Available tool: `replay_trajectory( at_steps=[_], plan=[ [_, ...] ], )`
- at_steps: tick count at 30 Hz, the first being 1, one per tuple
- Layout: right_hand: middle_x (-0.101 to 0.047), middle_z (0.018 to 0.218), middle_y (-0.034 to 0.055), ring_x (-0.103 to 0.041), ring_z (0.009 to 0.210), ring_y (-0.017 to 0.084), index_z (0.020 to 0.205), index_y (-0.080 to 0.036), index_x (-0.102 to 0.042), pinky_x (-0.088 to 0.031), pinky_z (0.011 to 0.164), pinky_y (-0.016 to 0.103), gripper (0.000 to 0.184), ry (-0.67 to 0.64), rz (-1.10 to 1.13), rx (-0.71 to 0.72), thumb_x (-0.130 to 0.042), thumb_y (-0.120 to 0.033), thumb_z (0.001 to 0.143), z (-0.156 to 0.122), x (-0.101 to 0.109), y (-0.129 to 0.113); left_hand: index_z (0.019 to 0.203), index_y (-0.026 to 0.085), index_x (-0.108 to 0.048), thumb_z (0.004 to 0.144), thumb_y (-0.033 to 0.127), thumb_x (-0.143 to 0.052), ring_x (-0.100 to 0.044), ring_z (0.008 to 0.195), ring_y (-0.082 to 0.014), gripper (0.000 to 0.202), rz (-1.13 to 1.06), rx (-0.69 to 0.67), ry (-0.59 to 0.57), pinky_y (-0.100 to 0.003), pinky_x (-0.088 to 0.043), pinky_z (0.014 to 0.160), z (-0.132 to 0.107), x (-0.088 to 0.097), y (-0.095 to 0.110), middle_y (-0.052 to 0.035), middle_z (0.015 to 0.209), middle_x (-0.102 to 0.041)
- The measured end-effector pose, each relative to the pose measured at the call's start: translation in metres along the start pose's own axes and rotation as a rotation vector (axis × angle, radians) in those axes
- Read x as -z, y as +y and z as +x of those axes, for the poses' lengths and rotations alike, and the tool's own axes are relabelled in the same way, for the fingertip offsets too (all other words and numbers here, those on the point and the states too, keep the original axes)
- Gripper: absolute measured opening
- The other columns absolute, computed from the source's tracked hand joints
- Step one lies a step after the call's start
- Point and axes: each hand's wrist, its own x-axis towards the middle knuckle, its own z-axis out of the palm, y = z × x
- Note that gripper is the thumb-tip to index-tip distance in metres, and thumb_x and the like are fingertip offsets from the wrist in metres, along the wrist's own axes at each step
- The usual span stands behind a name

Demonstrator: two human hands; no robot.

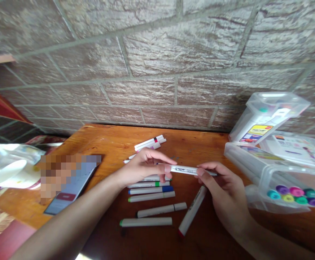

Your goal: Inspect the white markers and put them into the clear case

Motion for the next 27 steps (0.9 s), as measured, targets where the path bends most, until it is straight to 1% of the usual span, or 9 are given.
replay_trajectory(
  at_steps=[5,10,14,21,27],
  plan=[
    [-0.071,0.068,0.0015,-0.061,0.063,0.016,0.082,-0.021,-0.076,-0.047,0.057,0.026,0.014,0.012,0.012,-0.011,-0.080,-0.035,0.083,0.0006,-0.0005,0.0001,0.111,0.014,-0.082,0.084,0.022,-0.083,-0.074,0.064,-0.0149,0.028,0.002,0.036,-0.022,-0.025,-0.061,0.065,0.0002,0.0036,-0.0005,-0.0096,0.080,-0.081],
    [-0.068,0.065,0.0004,-0.059,0.061,0.015,0.082,-0.020,-0.076,-0.045,0.056,0.024,0.016,0.008,0.019,-0.026,-0.079,-0.036,0.084,0.0012,-0.0001,0.0002,0.116,0.014,-0.081,0.086,0.021,-0.081,-0.075,0.067,-0.0171,0.031,-0.011,0.024,-0.068,-0.028,-0.061,0.069,0.0001,0.0066,0.0010,-0.0117,0.085,-0.082],
    [-0.068,0.066,0.0003,-0.059,0.062,0.014,0.082,-0.020,-0.076,-0.045,0.056,0.024,0.017,0.006,0.037,-0.040,-0.079,-0.037,0.083,0.0014,-0.0001,0.0009,0.117,0.015,-0.081,0.087,0.024,-0.080,-0.075,0.068,-0.0173,0.031,-0.017,0.022,-0.094,-0.029,-0.061,0.069,-0.0008,0.0079,0.0016,-0.0121,0.087,-0.082],
    [-0.068,0.067,0.0003,-0.058,0.062,0.014,0.081,-0.020,-0.076,-0.046,0.057,0.023,0.018,0.008,0.053,-0.052,-0.079,-0.037,0.083,0.0009,-0.0005,0.0010,0.117,0.015,-0.081,0.088,0.026,-0.079,-0.074,0.069,-0.0171,0.031,-0.033,0.004,-0.088,-0.028,-0.059,0.071,-0.0025,0.0079,0.0032,-0.0123,0.087,-0.082],
    [-0.066,0.066,-0.0012,-0.057,0.063,0.013,0.080,-0.021,-0.075,-0.045,0.058,0.022,0.017,-0.004,0.077,-0.065,-0.079,-0.037,0.085,0.0003,0.0000,0.0011,0.119,0.015,-0.080,0.089,0.026,-0.077,-0.075,0.070,-0.0177,0.032,-0.044,-0.002,-0.115,-0.028,-0.059,0.071,-0.0036,0.0092,0.0033,-0.0131,0.090,-0.083]
  ],
)
